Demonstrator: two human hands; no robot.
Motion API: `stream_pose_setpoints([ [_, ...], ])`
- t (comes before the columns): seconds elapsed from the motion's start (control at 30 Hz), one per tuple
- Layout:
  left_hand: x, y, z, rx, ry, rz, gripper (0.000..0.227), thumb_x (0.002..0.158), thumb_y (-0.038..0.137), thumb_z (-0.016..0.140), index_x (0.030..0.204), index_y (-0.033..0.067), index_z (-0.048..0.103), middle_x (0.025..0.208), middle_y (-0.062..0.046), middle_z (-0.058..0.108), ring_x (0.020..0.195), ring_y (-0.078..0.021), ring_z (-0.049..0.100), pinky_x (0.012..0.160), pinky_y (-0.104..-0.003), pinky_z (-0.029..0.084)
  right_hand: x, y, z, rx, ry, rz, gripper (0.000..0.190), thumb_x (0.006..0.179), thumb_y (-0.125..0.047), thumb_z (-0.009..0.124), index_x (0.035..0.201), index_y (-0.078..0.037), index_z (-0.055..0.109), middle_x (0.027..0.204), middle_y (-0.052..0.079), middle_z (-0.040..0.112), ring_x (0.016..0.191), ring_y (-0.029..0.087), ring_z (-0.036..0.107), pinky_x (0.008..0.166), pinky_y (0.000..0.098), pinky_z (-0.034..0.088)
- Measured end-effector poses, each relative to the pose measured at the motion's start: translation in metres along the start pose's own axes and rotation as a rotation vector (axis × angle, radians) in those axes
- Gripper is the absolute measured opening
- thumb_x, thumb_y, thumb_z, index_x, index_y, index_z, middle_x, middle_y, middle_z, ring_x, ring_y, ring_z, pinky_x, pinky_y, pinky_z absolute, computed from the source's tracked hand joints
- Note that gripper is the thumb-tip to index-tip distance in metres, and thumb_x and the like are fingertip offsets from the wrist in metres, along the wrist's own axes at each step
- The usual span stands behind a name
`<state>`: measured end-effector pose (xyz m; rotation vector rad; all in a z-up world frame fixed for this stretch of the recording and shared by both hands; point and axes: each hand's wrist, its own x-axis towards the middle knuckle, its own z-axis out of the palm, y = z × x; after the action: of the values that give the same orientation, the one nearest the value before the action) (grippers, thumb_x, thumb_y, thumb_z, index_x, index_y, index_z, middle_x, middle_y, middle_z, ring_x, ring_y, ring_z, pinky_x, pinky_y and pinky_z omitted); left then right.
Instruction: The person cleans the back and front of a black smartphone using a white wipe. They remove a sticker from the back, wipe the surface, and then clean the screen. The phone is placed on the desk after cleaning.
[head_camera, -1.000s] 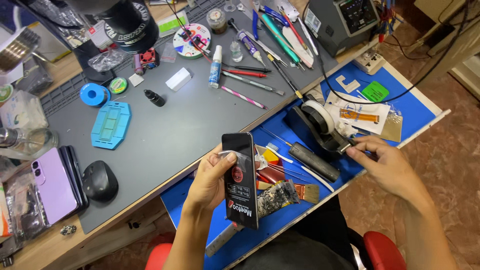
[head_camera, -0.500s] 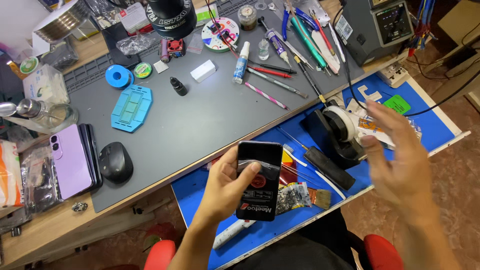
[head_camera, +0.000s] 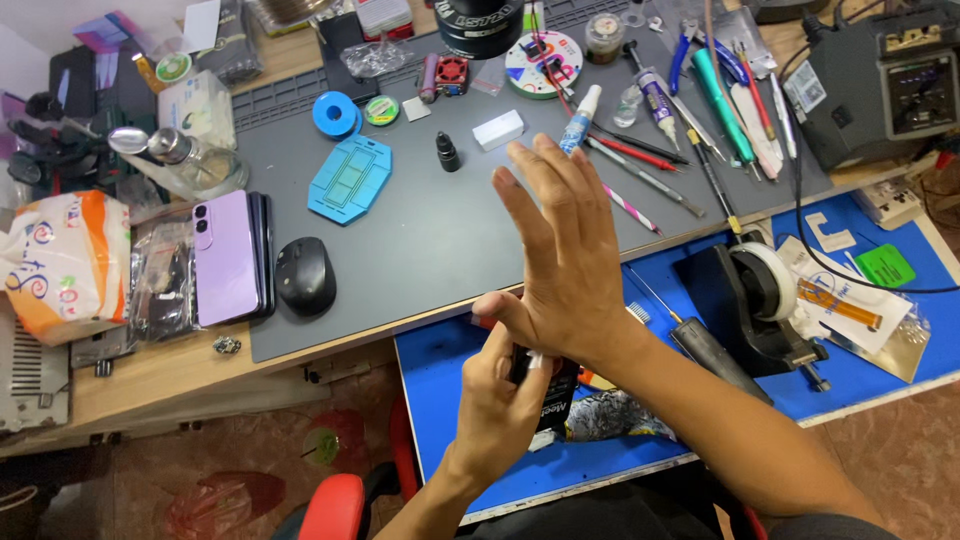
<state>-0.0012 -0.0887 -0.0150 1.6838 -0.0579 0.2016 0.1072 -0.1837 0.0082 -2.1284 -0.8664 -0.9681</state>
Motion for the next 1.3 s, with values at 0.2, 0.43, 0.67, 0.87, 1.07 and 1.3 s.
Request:
stream_pose_setpoints([
  [0.2, -0.006, 0.006, -0.024, -0.001, 0.056, 0.028, 0.022, 0.104, 0.007, 0.061, 0.125, 0.0009, 0.065, 0.086, -0.001, 0.060, 0.073, -0.0101, 0.050, 0.067, -0.026, 0.048, 0.006, 0.006, 0.003, -0.012, -0.067, -0.105, 0.084, 0.105, -0.074, 0.016, 0.161, -0.014, 0.033, 0.156, 0.022, 0.050, 0.148, 0.047, 0.051, 0.130, 0.0649, 0.035],
  [0.43, -0.010, 0.008, -0.073, -0.261, 0.229, -0.075, 0.036, 0.099, 0.012, 0.068, 0.132, -0.0025, 0.064, 0.120, -0.012, 0.075, 0.112, -0.0197, 0.072, 0.101, -0.029, 0.058, -0.010, 0.060, 0.014, -0.172, -0.179, -0.268, 0.069, 0.111, -0.057, 0.048, 0.153, -0.004, 0.035, 0.140, 0.020, 0.049, 0.128, 0.039, 0.052, 0.124, 0.0602, 0.039],
  [0.67, -0.002, -0.017, -0.099, -0.776, 0.117, -0.351, 0.036, 0.098, 0.014, 0.069, 0.128, -0.0059, 0.063, 0.101, -0.023, 0.076, 0.090, -0.0292, 0.076, 0.077, -0.037, 0.064, -0.052, 0.055, -0.013, 0.174, -0.177, 0.226, 0.073, 0.107, -0.028, 0.072, 0.166, -0.005, 0.036, 0.058, -0.005, 0.051, 0.056, 0.010, 0.030, 0.066, 0.0223, 0.038],
  [0.87, 0.001, -0.022, -0.092, -0.882, -0.042, -0.480, 0.043, 0.096, 0.024, 0.072, 0.124, -0.0048, 0.058, 0.098, -0.027, 0.078, 0.090, -0.0298, 0.078, 0.076, -0.034, 0.064, -0.020, 0.028, -0.036, 0.298, -0.237, 0.277, 0.073, 0.104, -0.047, 0.051, 0.157, 0.002, 0.044, 0.054, -0.004, 0.034, 0.050, 0.009, 0.028, 0.058, 0.0268, 0.031],
  [1.07, 0.000, -0.022, -0.093, -0.900, -0.051, -0.511, 0.050, 0.095, 0.024, 0.073, 0.132, -0.0037, 0.056, 0.097, -0.027, 0.078, 0.090, -0.0285, 0.078, 0.071, -0.029, 0.063, -0.011, 0.015, -0.035, 0.537, -0.400, 0.535, 0.081, 0.097, -0.019, 0.067, 0.165, -0.017, 0.023, 0.080, 0.003, 0.071, 0.057, 0.012, 0.067, 0.050, 0.0196, 0.050],
  [1.3, 0.000, -0.016, -0.094, -0.933, -0.029, -0.502, 0.052, 0.094, 0.019, 0.074, 0.135, -0.0068, 0.056, 0.090, -0.018, 0.077, 0.093, -0.0357, 0.079, 0.083, -0.038, 0.065, 0.001, 0.006, -0.035, 0.718, -0.502, 0.428, 0.105, 0.086, -0.074, 0.048, 0.164, -0.005, 0.032, 0.062, -0.008, 0.024, 0.058, 0.007, 0.026, 0.062, 0.0233, 0.028],
])
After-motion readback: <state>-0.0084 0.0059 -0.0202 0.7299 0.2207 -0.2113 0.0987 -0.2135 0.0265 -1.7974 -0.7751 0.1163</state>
